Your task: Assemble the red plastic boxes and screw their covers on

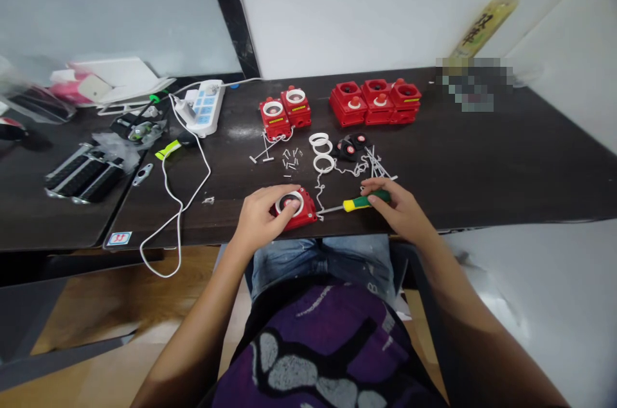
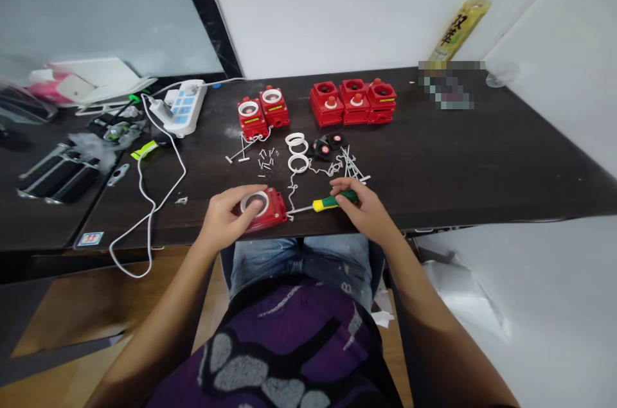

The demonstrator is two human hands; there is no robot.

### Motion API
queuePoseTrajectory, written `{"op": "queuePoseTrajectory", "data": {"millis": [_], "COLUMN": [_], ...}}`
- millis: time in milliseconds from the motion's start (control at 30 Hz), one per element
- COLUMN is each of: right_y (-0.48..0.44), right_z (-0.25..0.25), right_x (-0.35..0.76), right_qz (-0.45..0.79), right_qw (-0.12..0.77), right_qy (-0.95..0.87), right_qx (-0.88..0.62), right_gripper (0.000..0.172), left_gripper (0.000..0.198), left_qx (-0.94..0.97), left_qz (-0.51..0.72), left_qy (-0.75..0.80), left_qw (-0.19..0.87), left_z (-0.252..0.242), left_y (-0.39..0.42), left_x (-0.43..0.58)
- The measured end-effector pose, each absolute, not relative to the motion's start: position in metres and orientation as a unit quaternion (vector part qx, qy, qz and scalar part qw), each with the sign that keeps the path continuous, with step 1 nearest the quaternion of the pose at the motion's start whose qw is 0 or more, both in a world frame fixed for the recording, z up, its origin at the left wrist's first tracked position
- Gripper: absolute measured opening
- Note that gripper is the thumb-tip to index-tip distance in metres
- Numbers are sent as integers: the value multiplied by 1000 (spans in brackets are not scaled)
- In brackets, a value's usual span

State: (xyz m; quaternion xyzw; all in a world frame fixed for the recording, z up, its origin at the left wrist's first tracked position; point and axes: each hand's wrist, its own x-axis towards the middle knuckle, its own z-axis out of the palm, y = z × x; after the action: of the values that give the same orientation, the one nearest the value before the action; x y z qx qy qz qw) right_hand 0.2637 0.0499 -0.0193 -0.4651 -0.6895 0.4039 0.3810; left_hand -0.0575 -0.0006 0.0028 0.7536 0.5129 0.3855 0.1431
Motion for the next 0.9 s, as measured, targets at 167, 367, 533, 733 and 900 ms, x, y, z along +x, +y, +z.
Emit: {"op": "queuePoseTrajectory", "data": {"millis": [167,367,533,733,900], "right_y": [52,50,46,44,28], "right_z": [-29,-27,-21,-20,-27], "right_x": [267,256,253,263,264], "right_qz": [500,462,281,313,312], "right_qw": [411,406,367,375,410], "right_qy": [-645,-634,-717,-753,-720], "right_qx": [-405,-468,-521,-442,-464], "right_gripper": [51,37,27,38,55], "left_gripper": [27,27,25,25,26], "left_qx": [749,746,739,737,737], "left_qz": [385,388,388,394,388], "left_qy": [519,521,526,525,528], "left_qw": [150,151,160,161,163], "left_z": [3,5,4,3,3], "left_y": [-1,-1,0,0,0], "left_x": [-58,-57,-60,-61,-60]}}
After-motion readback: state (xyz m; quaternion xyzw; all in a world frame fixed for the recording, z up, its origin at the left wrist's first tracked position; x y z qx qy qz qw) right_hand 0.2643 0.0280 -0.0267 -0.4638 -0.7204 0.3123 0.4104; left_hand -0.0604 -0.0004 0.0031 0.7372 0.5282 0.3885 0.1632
